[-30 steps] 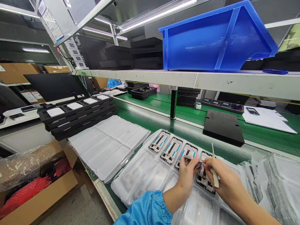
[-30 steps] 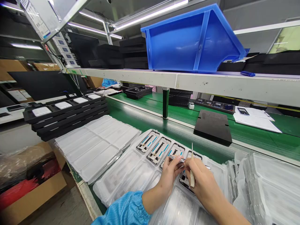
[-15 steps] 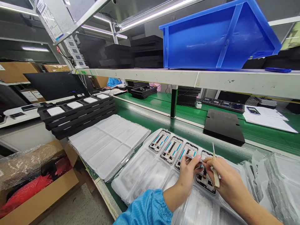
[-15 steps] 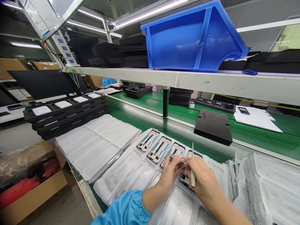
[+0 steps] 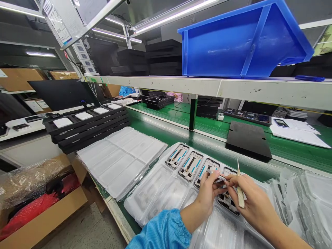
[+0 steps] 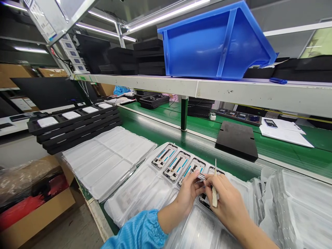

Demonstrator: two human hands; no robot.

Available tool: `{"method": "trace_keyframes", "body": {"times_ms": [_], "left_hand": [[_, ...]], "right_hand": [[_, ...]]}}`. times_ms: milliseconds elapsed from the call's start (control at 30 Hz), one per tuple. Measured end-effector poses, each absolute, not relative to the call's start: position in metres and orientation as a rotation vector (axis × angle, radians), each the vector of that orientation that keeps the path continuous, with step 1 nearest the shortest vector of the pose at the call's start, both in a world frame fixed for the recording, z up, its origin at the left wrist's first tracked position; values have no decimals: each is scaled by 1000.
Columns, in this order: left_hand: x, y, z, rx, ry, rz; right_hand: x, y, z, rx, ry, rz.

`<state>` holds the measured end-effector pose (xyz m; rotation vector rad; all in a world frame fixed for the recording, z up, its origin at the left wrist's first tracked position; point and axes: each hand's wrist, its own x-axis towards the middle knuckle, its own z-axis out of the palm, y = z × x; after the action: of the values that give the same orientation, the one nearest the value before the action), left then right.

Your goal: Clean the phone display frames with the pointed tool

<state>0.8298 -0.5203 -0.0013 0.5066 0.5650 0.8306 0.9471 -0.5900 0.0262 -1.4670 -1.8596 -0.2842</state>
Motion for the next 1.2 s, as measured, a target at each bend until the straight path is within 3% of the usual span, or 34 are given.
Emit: {"method": "trace_keyframes", "body": {"times_ms": [700, 1200], "left_hand": [[829, -518, -9, 505, 488, 811], [828, -515, -9, 331, 400, 612]], "right_hand": [[942, -591, 29, -1523, -1633, 94], [939, -591, 24, -1554, -1672, 272]]}}
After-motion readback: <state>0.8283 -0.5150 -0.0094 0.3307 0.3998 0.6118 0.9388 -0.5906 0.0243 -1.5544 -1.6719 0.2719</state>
